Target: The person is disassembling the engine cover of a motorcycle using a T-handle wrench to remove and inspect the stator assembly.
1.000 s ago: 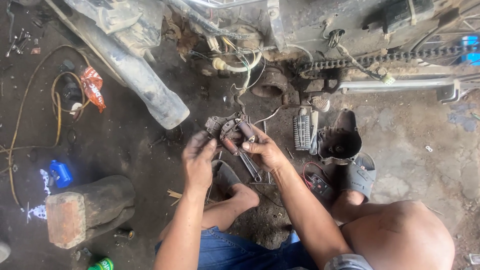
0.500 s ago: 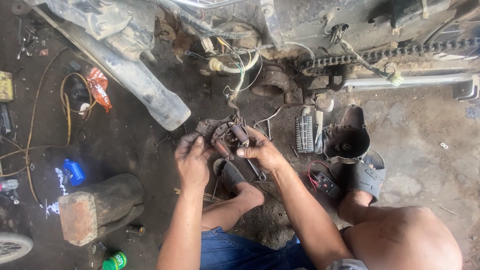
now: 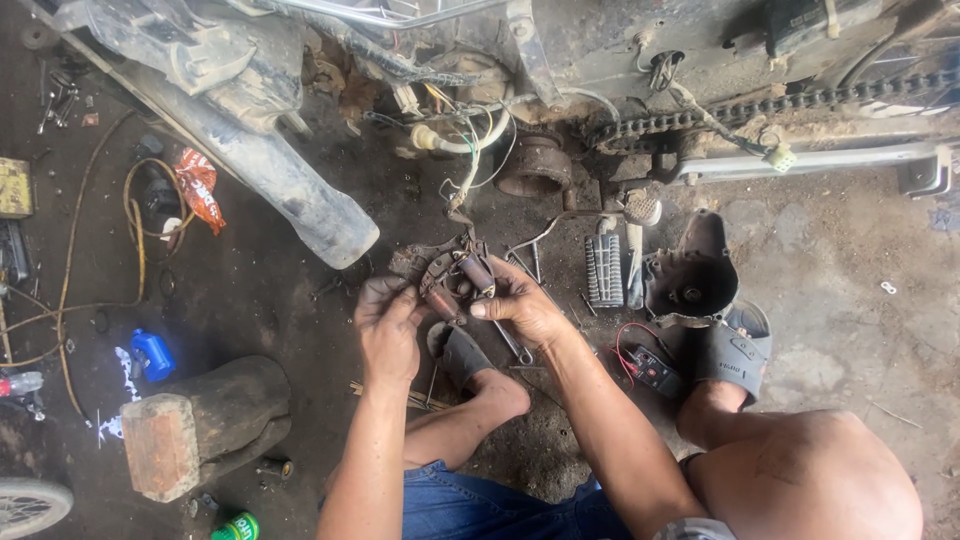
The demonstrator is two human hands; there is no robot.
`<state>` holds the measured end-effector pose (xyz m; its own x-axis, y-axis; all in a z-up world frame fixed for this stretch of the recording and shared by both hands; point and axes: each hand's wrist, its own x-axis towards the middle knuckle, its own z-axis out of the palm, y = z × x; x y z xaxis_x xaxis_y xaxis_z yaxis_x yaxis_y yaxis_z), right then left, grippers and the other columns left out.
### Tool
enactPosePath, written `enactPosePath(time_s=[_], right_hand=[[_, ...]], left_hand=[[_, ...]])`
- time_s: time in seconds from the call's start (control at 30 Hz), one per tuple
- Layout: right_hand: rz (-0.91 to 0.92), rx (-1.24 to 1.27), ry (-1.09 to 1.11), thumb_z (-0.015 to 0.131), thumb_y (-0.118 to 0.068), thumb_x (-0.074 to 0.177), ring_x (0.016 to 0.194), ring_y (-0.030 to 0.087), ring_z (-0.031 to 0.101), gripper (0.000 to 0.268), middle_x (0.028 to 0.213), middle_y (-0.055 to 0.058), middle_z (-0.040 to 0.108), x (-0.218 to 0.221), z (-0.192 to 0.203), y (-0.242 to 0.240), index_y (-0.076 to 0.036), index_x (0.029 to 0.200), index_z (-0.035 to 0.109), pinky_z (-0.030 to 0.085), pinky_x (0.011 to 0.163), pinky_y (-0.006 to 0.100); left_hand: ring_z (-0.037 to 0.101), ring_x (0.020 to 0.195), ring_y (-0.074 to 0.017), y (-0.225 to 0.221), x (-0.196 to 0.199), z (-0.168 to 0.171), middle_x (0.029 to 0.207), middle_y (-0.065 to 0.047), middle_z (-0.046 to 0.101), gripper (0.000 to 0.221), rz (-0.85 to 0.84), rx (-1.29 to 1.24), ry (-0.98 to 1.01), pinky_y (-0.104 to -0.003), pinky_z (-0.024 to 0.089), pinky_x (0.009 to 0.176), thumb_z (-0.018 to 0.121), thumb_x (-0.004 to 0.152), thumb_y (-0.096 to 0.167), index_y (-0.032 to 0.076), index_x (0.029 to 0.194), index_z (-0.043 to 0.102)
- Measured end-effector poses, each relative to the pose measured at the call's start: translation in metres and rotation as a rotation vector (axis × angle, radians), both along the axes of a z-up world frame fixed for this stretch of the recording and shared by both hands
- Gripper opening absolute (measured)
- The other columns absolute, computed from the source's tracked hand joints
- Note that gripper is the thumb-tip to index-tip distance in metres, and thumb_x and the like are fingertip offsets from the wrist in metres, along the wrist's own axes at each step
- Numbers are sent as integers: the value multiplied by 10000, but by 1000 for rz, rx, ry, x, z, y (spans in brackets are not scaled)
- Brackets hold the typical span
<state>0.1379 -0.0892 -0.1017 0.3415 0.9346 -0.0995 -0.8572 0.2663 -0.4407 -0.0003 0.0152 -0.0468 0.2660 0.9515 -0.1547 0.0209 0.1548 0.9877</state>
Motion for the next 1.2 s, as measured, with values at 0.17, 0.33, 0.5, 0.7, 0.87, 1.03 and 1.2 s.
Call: enactPosePath(time_s=[0.17,0.33,0.5,0.7,0.87,1.03,1.2], right_hand=[[2,-20,21,849,11,620,819,189,694,554,933,91,735,8,11,-8,-42,1145,680,588,724,323],[78,42,158,779,-2,553,651,220,643,478,779,133,672,5,-29,-2,-28,1011,643,531,518,312],[157,-30,244,618,31,455,614,261,589,590,736,169,632,13,-37,-12,6,1043,587,520,490,303],[146,-32,139,624,6,430,636,280,604,632,717,177,641,26,-18,-14,46,1061,624,490,507,330],[141,-44,13,646,-21,407,587,240,600,609,668,140,629,26,-43,-8,25,1014,647,441,499,312],[150,-53,-221,656,6,435,595,216,617,559,671,145,660,42,-9,-12,17,993,681,455,505,299],[173,-120,-362,665,-5,446,610,198,616,527,695,101,667,55,17,-15,-29,970,713,445,534,283]], left_hand=[[580,909,-136,8,-8,3,1028,-70,611,292,-69,229,119,-268,547,707,714,835,70,96,1105,605],[618,1161,-251,9,11,40,1221,-135,640,394,-286,440,91,-372,540,948,671,890,170,87,1262,573],[710,971,-302,12,35,61,1014,-185,726,339,-578,360,201,-434,606,843,690,911,114,18,1233,644],[751,809,-276,19,55,52,897,-192,757,501,-691,377,465,-343,628,663,796,777,-32,5,1237,601],[765,797,-345,15,68,68,889,-240,753,529,-705,397,632,-398,645,652,785,763,-67,-33,1232,542],[763,804,-415,12,71,72,882,-281,737,557,-720,491,712,-471,659,646,766,766,-118,-62,1226,456],[756,836,-425,11,64,58,882,-264,740,579,-722,606,715,-508,656,712,758,804,-112,-71,1277,427]])
